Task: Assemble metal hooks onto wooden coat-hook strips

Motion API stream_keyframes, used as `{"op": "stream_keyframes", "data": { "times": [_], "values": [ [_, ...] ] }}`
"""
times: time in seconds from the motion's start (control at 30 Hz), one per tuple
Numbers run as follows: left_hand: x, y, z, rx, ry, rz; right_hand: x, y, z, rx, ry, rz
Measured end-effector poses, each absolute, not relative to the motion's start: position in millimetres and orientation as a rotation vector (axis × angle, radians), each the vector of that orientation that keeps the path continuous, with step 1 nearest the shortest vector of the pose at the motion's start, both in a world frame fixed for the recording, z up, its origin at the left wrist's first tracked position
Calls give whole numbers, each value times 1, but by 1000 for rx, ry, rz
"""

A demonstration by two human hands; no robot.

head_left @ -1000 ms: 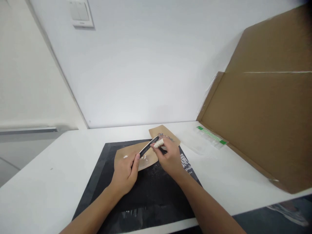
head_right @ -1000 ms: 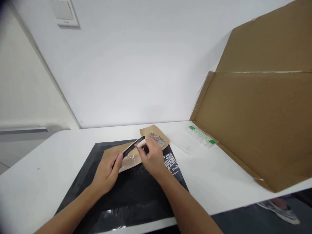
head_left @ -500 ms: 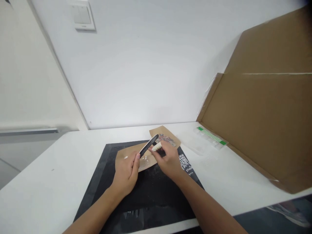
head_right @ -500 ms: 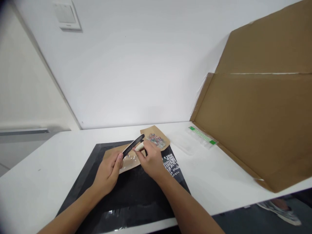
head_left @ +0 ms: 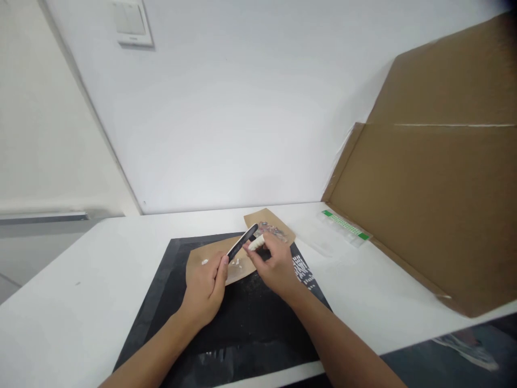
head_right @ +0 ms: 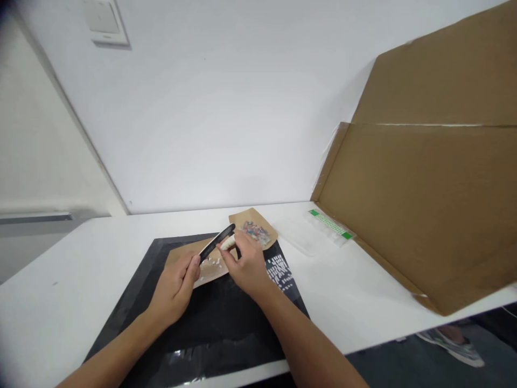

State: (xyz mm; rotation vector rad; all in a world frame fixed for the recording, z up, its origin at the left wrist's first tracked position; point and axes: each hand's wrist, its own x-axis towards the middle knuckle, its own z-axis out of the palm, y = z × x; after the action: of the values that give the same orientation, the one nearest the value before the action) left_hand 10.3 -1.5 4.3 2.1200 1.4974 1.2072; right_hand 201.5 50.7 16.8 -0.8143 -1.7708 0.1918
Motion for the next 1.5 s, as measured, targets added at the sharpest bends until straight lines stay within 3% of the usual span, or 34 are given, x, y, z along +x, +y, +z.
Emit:
{"op": "stream_keyframes", "data": {
  "times": [0.43,0.73,1.03,1.33,1.5],
  "values": [
    [9,-2,4,2138,1515,1172,209,59,14,-963,-1619,170],
    [7,2,1,2149,1511,1202,192,44,12,-791,-1833,158],
    [10,-1,5,2173,1498,1191,213,61,17,-993,-1576,109],
    [9,0,4,2158,1509,1204,192,41,15,-747,-1869,162],
    [8,0,3,2157,1498,1174,198,47,15,-832,-1741,116]
  ]
}}
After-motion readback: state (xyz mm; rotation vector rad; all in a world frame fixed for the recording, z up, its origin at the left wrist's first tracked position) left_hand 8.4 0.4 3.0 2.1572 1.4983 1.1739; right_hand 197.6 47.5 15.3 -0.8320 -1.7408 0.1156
